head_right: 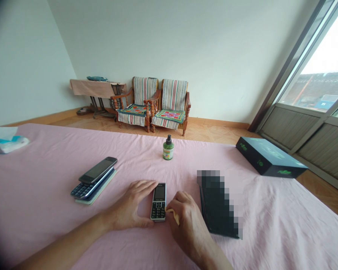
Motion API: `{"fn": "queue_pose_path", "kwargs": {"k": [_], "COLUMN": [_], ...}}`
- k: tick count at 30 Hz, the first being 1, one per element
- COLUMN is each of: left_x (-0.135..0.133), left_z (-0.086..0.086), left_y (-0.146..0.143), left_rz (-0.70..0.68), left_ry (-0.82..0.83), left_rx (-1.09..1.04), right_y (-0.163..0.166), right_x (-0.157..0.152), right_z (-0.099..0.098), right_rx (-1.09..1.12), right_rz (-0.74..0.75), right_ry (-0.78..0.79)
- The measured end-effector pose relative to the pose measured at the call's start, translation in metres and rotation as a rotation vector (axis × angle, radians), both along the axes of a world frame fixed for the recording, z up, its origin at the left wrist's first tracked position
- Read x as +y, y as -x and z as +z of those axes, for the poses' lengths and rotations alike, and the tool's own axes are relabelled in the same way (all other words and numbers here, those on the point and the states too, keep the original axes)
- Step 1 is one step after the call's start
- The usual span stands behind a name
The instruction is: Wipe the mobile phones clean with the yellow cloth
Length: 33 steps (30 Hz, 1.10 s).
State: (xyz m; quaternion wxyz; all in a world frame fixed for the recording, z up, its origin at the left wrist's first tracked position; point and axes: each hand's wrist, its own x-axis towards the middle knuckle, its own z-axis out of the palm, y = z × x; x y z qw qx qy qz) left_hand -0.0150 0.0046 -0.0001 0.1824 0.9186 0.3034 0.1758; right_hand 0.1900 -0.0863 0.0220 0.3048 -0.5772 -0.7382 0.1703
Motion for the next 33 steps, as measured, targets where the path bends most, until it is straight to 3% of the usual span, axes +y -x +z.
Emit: {"fn": "queue_pose_path", "kwargs": {"k": [6, 17, 33], "left_x": [-0.001, 0.0, 0.001], "left_z": [0.001, 0.0, -0.002], "left_y": [0.0, -0.001, 0.001], "left_rz": [-0.004, 0.016, -0.007], "left_ry": [0.011, 0.024, 0.019], "left_rx": [-0.007, -0.014, -0.013], "right_y": [-0.001, 0.018, 0.015], "right_x": [-0.001, -0.001, 0.0], "right_z": [-0.003, -0.005, -0.003], "right_rx": [0.071, -0.032, -0.023], "right_rz": [0.015, 0.054, 0.066], "right_ry": [-0.004, 0.042, 0.038]}}
